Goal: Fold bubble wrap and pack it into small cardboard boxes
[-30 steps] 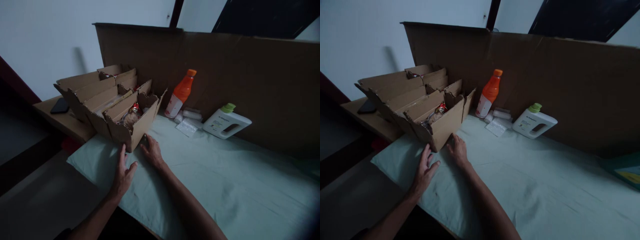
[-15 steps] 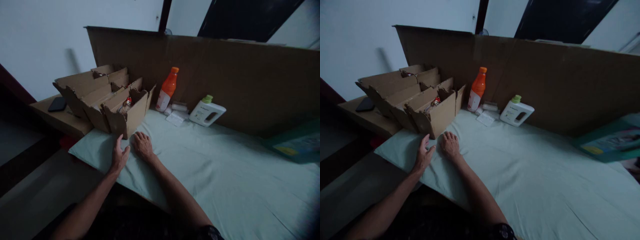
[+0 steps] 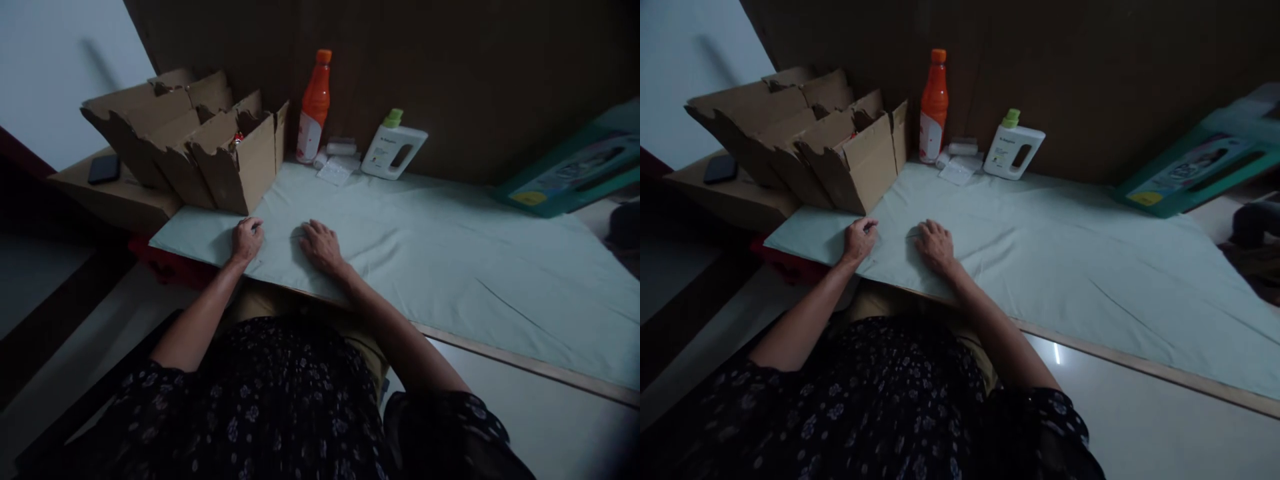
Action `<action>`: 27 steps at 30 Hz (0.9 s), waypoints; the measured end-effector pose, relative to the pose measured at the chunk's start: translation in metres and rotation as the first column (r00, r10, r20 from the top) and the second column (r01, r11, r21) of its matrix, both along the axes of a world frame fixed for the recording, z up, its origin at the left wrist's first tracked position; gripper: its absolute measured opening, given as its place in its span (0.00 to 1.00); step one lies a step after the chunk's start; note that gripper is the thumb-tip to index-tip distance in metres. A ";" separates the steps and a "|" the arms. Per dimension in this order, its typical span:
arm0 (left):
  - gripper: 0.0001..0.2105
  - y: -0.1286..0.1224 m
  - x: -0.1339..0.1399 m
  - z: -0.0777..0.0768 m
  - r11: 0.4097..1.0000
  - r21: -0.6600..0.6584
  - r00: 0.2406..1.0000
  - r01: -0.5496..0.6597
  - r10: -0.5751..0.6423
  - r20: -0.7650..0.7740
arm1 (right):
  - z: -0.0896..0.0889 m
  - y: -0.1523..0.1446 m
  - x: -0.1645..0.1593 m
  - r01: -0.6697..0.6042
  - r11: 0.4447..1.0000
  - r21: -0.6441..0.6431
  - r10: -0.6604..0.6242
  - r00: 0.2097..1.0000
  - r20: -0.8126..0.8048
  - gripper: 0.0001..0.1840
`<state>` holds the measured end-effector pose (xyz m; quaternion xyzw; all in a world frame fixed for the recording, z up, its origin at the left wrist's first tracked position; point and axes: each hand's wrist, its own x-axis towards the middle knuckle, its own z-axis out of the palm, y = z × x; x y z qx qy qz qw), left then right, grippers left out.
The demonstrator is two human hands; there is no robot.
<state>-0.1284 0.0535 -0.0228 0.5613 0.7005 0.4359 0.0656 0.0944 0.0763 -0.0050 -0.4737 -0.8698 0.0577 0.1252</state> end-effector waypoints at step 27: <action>0.12 0.001 -0.005 0.000 0.995 -0.091 0.998 0.044 -0.049 -0.049 | -0.005 -0.002 0.015 0.108 0.993 0.056 -0.112 0.992 0.064 0.23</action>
